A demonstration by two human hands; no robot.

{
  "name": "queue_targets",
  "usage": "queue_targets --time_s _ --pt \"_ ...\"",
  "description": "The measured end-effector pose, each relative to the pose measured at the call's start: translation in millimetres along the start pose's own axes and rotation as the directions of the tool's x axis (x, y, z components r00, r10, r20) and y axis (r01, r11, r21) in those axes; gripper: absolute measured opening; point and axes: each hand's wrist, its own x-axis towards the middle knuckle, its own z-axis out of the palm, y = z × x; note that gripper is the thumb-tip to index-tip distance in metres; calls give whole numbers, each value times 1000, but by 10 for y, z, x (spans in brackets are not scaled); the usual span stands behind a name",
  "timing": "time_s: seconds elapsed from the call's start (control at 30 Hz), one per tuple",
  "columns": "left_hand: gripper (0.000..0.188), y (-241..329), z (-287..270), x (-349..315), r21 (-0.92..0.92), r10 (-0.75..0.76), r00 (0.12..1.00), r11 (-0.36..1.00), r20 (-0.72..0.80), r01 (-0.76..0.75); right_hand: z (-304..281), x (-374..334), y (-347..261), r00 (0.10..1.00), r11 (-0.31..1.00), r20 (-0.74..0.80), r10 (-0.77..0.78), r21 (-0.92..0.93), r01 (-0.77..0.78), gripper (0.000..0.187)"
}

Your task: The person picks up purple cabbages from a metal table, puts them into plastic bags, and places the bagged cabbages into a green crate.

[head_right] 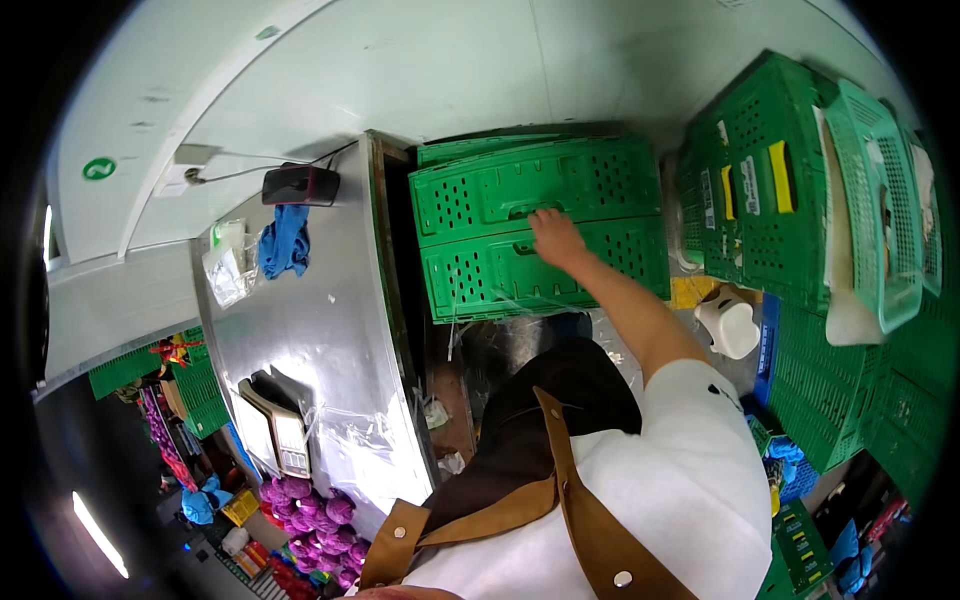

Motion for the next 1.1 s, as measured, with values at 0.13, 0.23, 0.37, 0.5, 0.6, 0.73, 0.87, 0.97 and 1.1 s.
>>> queue_targets --time_s 0.13,0.23,0.37,0.5,0.6,0.73,0.87,0.97,1.1 --pt "27 1182 -2156 -226 -92 360 875 909 -324 -407 235 367 478 975 993 220 9 -119 18 43" --pt "32 2118 -3317 -97 -31 582 613 711 -535 -702 -418 743 375 943 998 328 52 -48 -39 29" --pt "64 3424 -4222 300 32 647 403 552 -647 -834 -1362 1148 585 962 964 -146 -232 -167 207 27" --pt "67 4367 -4628 535 537 801 179 530 -571 -657 -1472 1573 790 936 961 -331 -117 -275 23 26" --pt "52 4550 -4609 629 550 812 390 583 -435 -599 -1407 1521 689 865 972 -468 -181 -220 84 33" --pt "25 4505 -4720 58 588 940 143 308 -310 -748 -1231 763 455 834 898 -334 -440 -147 415 39" --pt "24 3975 -4411 -578 341 993 64 27 98 -940 -414 -192 474 924 932 140 -355 127 339 28" --pt "27 3891 -4312 -308 85 939 233 218 254 -972 111 -587 545 802 843 354 -482 -62 534 21" --pt "25 4100 -4516 464 785 991 124 43 43 -618 280 -629 581 787 808 353 -507 -124 576 17"
